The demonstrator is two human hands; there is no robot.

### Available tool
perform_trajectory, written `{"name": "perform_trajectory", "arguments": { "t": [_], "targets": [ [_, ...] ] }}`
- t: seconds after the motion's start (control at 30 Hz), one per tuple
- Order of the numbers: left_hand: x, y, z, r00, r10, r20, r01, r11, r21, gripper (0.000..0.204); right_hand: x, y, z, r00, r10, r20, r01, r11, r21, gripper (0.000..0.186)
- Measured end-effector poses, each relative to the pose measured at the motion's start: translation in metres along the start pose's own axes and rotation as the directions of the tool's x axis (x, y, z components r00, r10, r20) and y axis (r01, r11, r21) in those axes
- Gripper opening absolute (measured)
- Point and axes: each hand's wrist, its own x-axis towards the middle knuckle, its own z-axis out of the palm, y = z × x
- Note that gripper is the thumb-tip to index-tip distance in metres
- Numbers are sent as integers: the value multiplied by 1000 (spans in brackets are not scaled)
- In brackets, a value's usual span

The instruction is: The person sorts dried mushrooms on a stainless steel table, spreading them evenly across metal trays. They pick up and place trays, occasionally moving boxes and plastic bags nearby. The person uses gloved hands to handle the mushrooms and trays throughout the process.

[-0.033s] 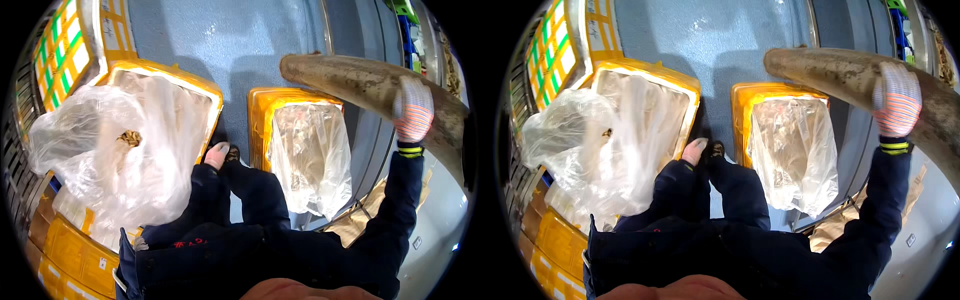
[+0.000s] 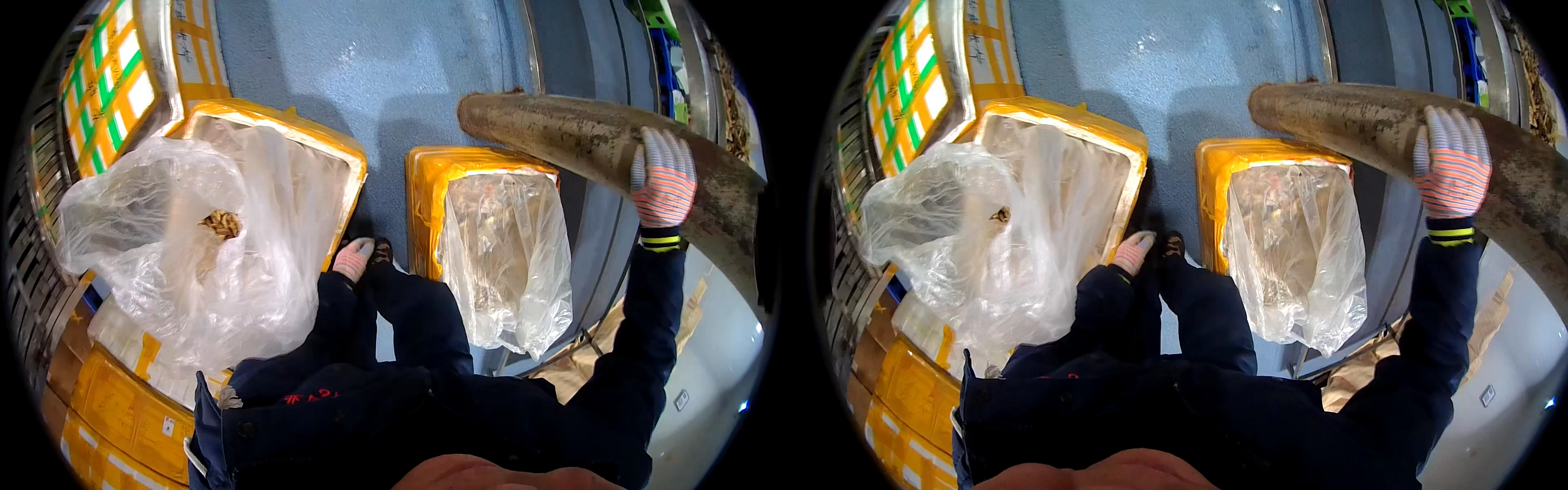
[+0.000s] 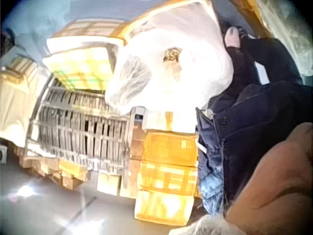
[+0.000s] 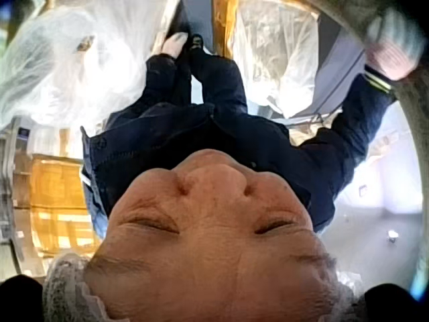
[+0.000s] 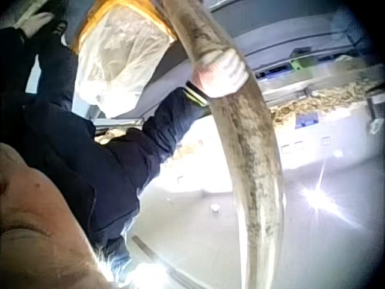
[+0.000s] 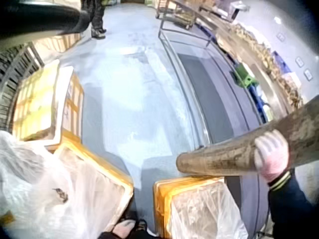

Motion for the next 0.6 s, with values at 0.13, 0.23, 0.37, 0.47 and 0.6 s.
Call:
{"name": "perform_trajectory", "arguments": {
  "t": [0.13,0.23,0.37,0.47,0.6],
  "targets": [
    [-78,17,-30,1000,26,-2,-25,996,87,30,1,0,11,992,-1,-123,24,982,189,34],
    [-112,17,-46,983,146,-108,-96,923,373,34,-4,0,12,990,19,-138,20,961,277,39],
    [-139,22,-60,990,72,-124,-38,966,257,39,-7,2,-19,978,64,-199,61,825,562,31],
    [-147,39,-63,991,26,-128,-13,995,97,43,1,14,-103,954,149,-260,55,765,641,32],
    [-176,146,-57,977,209,-44,-181,921,346,41,4,68,-191,865,314,-392,14,765,644,29]
  ]
}}
